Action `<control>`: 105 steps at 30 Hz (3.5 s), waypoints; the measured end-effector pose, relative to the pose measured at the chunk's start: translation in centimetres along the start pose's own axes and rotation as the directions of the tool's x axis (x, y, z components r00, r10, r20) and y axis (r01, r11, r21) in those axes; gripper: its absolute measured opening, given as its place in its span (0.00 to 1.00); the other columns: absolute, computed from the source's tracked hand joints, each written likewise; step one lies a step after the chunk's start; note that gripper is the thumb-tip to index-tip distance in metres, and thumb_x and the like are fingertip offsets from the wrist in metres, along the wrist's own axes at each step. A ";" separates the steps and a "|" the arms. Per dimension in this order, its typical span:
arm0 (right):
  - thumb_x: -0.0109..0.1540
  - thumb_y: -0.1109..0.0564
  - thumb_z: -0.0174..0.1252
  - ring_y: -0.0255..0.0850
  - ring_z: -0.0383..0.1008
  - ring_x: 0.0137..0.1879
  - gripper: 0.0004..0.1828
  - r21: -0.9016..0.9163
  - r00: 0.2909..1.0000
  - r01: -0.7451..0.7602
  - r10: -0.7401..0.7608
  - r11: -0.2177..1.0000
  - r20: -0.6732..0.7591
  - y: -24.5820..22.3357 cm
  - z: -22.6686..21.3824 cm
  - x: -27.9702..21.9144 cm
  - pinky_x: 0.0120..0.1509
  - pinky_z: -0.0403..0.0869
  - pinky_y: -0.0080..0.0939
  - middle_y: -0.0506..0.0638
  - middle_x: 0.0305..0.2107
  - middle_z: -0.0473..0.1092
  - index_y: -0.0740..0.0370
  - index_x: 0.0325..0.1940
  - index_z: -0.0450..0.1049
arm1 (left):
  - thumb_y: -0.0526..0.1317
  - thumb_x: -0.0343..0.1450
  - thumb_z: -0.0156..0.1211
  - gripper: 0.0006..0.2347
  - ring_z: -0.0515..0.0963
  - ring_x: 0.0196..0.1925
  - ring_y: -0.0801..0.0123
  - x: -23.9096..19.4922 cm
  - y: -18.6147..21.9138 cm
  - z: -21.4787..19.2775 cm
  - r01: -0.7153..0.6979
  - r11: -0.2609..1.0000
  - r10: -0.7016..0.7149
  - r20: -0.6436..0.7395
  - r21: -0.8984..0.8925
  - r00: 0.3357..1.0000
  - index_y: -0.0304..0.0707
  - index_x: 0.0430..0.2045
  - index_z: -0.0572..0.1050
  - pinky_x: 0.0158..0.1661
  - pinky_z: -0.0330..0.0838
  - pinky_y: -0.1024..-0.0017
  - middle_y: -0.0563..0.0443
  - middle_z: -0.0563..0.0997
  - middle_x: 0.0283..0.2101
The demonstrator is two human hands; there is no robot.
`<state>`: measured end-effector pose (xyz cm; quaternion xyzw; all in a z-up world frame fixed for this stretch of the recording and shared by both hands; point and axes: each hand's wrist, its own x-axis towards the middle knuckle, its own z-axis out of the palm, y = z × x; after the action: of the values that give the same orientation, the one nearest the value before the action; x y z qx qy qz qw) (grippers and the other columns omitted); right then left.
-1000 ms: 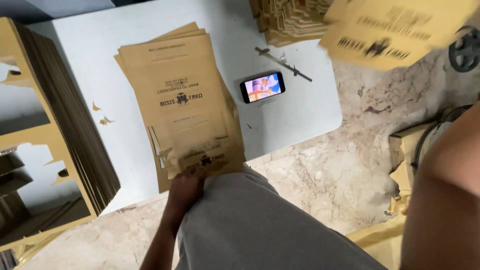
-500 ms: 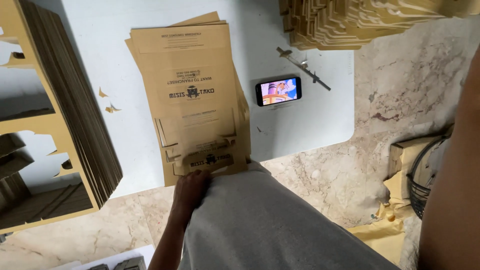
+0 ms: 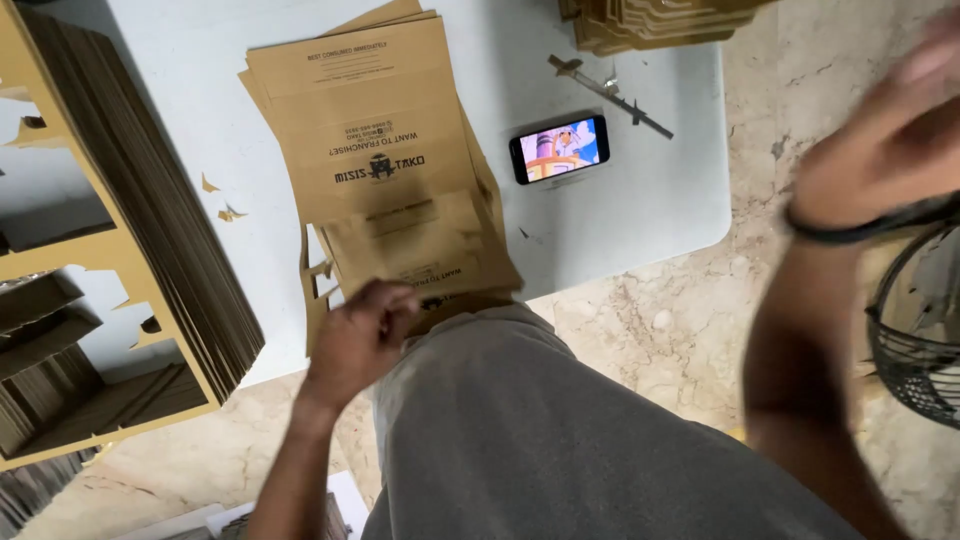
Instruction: Manually punching out pre-cut shapes from cardboard sheets and stacking the finished products.
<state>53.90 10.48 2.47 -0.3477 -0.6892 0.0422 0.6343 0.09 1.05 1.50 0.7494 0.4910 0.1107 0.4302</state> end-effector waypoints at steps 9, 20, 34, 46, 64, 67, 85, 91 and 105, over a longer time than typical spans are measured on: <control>0.64 0.66 0.62 0.53 0.79 0.48 0.10 -0.450 0.593 -0.729 0.804 0.516 -0.040 -18.7 13.9 -20.7 0.59 0.74 0.51 0.54 0.38 0.77 0.60 0.49 0.77 | 0.28 0.79 0.65 0.00 0.70 0.21 0.61 1.0 8.2 -9.8 -0.132 0.991 0.104 -0.470 -0.025 0.876 0.31 0.39 0.81 0.24 0.64 0.68 0.43 0.70 0.21; 0.68 0.42 0.54 0.47 0.81 0.44 0.21 0.140 -0.301 -0.938 0.945 -0.317 0.128 -19.5 16.4 -29.3 0.52 0.83 0.49 0.60 0.43 0.76 0.54 0.60 0.75 | 0.47 0.76 0.53 0.10 0.84 0.28 0.60 -3.5 -3.7 11.3 -0.139 0.880 0.252 -0.199 0.454 0.947 0.46 0.34 0.80 0.28 0.78 0.63 0.52 0.81 0.27; 0.65 0.58 0.64 0.51 0.80 0.41 0.21 0.125 -0.252 -0.946 0.919 -0.301 0.304 -17.9 18.8 -30.6 0.44 0.83 0.49 0.63 0.43 0.74 0.63 0.62 0.73 | 0.41 0.68 0.64 0.06 0.86 0.32 0.59 -7.6 -7.2 15.5 -0.065 0.845 0.119 -0.069 0.532 0.990 0.50 0.37 0.79 0.30 0.80 0.61 0.50 0.84 0.33; 0.64 0.51 0.58 0.42 0.77 0.40 0.23 0.394 -0.226 -0.855 0.927 -0.337 0.300 -19.4 18.8 -20.7 0.47 0.80 0.46 0.55 0.40 0.74 0.63 0.61 0.74 | 0.44 0.71 0.65 0.07 0.86 0.34 0.49 -5.7 0.7 9.7 0.010 0.996 -0.005 -0.054 0.092 0.999 0.41 0.34 0.80 0.35 0.80 0.55 0.42 0.84 0.30; 0.62 0.46 0.66 0.51 0.59 0.74 0.44 0.114 0.503 -0.852 0.737 0.512 0.452 -24.4 21.8 -23.4 0.77 0.62 0.54 0.57 0.68 0.57 0.65 0.74 0.52 | 0.33 0.71 0.57 0.20 0.78 0.64 0.48 -3.5 25.5 -9.2 -0.216 0.014 -0.257 -0.212 -0.976 0.943 0.27 0.60 0.70 0.66 0.76 0.56 0.34 0.78 0.57; 0.68 0.46 0.56 0.48 0.69 0.68 0.30 0.186 0.531 -0.848 0.783 0.497 0.324 -24.1 21.9 -22.3 0.74 0.68 0.47 0.57 0.59 0.70 0.66 0.68 0.61 | 0.34 0.61 0.59 0.36 0.74 0.67 0.45 -4.4 27.4 -9.7 -0.153 0.127 -0.311 -0.186 -0.980 0.932 0.32 0.68 0.58 0.66 0.71 0.58 0.29 0.71 0.68; 0.70 0.58 0.54 0.49 0.74 0.54 0.16 0.282 0.607 -0.789 0.764 0.546 0.219 -17.2 25.2 -32.9 0.70 0.68 0.62 0.55 0.51 0.73 0.68 0.61 0.69 | 0.22 0.57 0.90 0.64 0.48 0.78 0.33 -6.0 23.7 -11.6 -0.320 -0.300 -0.024 -0.328 -0.899 0.944 0.55 0.71 0.31 0.77 0.44 0.41 0.37 0.38 0.80; 0.72 0.49 0.54 0.41 0.68 0.52 0.20 0.291 0.493 -0.859 0.833 0.420 0.252 -20.6 23.2 -21.0 0.64 0.70 0.59 0.50 0.45 0.70 0.69 0.59 0.67 | 0.42 0.74 0.66 0.32 0.57 0.86 0.52 -3.8 16.7 -11.1 -0.421 0.056 0.209 -0.402 -0.905 0.892 0.50 0.72 0.54 0.92 0.47 0.53 0.49 0.56 0.80; 0.61 0.42 0.64 0.60 0.78 0.53 0.24 -0.452 -0.097 -0.892 0.974 0.007 0.206 -5.5 26.1 -33.9 0.55 0.74 0.63 0.62 0.40 0.78 0.64 0.48 0.77 | 0.56 0.77 0.47 0.19 0.81 0.51 0.39 2.6 -14.2 3.5 0.439 0.851 -0.524 -0.400 -0.289 0.752 0.41 0.39 0.78 0.54 0.70 0.40 0.38 0.84 0.39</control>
<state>26.43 -1.77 -28.44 -0.7571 -0.3740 0.4984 0.1965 -5.69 3.40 -11.95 0.5065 0.7444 0.2149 0.3783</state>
